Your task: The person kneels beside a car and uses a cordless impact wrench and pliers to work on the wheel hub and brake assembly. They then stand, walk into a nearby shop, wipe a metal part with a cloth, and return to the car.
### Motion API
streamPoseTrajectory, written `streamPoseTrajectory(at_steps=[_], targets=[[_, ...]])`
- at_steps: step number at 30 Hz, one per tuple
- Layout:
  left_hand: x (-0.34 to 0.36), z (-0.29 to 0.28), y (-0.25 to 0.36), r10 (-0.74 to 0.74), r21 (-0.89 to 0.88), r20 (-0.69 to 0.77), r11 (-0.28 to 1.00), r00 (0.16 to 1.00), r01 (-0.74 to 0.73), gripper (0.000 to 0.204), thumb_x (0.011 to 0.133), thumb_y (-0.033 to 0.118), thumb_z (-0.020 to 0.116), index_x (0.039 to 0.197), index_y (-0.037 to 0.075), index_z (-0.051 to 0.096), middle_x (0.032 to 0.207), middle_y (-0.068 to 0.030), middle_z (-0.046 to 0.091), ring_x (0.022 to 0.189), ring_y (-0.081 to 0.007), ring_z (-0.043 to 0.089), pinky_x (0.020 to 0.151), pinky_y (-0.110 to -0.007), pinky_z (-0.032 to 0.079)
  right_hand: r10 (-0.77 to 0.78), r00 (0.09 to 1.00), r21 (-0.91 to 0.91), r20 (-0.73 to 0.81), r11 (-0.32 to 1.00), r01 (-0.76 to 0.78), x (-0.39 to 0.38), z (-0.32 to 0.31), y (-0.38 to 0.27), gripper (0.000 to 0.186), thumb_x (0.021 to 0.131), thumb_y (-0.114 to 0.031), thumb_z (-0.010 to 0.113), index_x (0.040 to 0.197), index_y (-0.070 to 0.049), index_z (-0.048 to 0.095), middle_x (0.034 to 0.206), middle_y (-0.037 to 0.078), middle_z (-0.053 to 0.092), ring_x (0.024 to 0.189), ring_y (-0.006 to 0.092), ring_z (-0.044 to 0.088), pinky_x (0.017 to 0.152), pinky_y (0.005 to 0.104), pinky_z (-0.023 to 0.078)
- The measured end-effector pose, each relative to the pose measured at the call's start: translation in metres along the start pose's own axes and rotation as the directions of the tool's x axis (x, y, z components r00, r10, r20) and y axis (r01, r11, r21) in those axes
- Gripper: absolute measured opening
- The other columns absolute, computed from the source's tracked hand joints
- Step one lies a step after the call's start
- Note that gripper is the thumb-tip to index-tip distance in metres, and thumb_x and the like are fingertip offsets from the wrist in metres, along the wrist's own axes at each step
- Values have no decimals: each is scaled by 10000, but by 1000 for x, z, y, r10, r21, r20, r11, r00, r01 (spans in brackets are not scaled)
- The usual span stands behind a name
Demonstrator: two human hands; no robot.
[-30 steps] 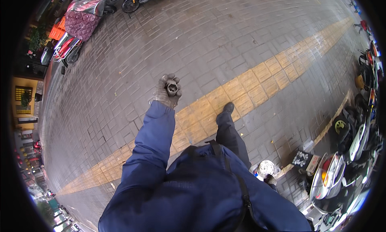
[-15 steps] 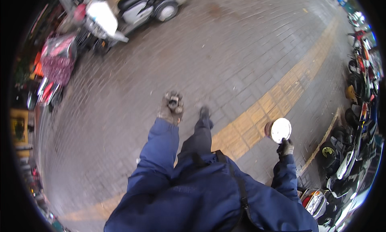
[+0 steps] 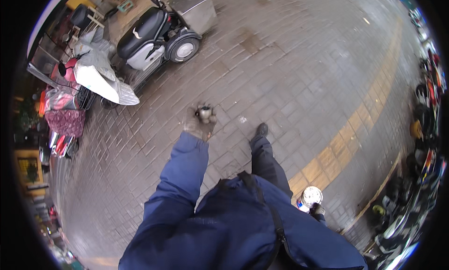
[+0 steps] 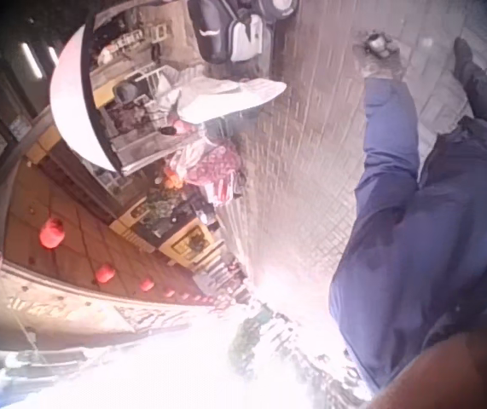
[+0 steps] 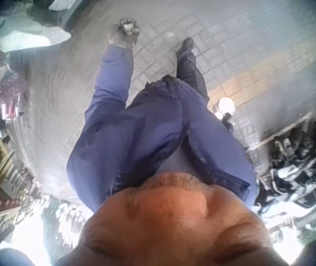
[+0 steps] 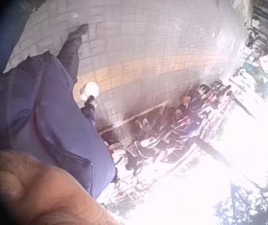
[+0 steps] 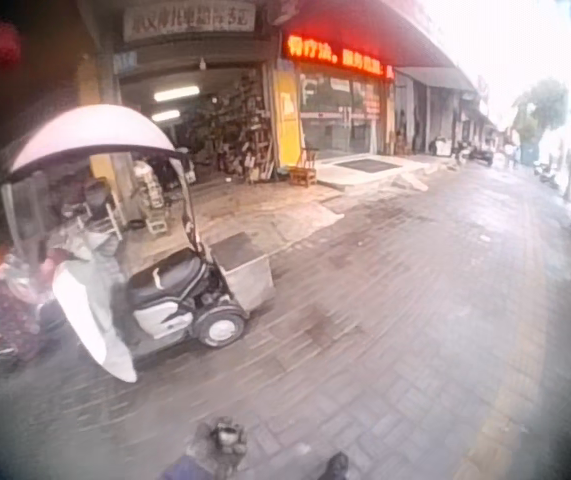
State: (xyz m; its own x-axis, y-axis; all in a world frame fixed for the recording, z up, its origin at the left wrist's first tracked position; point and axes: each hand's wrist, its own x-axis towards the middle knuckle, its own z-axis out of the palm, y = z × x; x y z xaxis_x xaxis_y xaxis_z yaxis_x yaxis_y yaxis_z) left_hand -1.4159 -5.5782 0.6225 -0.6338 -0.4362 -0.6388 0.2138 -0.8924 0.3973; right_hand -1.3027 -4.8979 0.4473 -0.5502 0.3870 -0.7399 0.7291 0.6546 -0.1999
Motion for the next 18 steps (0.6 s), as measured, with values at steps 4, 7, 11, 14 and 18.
streamPoseTrajectory(at_steps=[4,7,11,14,18], targets=[[115,101,28,10,-52,129,999,992,-3,186,831,159,554,950,19,585,910,-174,597,836,-328,597,636,-381,547,80,997,377,15,923,-80,112,-12,-229,204,840,-240,590,756,-55,568,557,115,525,389,242,482,335,407,370],[186,178,49,32,-145,114,989,993,-15,159,829,143,586,940,29,594,900,-144,606,810,-293,611,712,-432,553,27,1000,610,16,792,-31,153,-60,-434,160,846,-206,586,791,-74,514,508,50,432,313,173,333,281,360,267],[286,261,79,110,-157,88,983,990,-95,168,789,70,651,946,23,611,849,-122,611,790,-297,615,660,-401,548,-261,963,642,-64,728,240,170,-110,-688,215,855,-198,586,902,-23,469,582,94,509,331,167,387,270,330,311],[389,313,104,85,-129,222,990,971,-57,176,834,134,630,985,49,598,797,-113,603,682,-280,605,501,-322,507,-348,931,650,-108,684,331,200,-118,-832,134,841,-146,579,860,-54,484,541,51,463,319,141,359,266,314,275],[535,399,149,-28,-11,39,1000,999,28,191,911,268,537,1035,128,575,744,-95,597,544,-223,551,314,-233,337,-338,923,668,-182,647,368,250,-110,-947,144,825,-142,584,845,-12,527,531,91,481,328,177,396,274,338,311]])
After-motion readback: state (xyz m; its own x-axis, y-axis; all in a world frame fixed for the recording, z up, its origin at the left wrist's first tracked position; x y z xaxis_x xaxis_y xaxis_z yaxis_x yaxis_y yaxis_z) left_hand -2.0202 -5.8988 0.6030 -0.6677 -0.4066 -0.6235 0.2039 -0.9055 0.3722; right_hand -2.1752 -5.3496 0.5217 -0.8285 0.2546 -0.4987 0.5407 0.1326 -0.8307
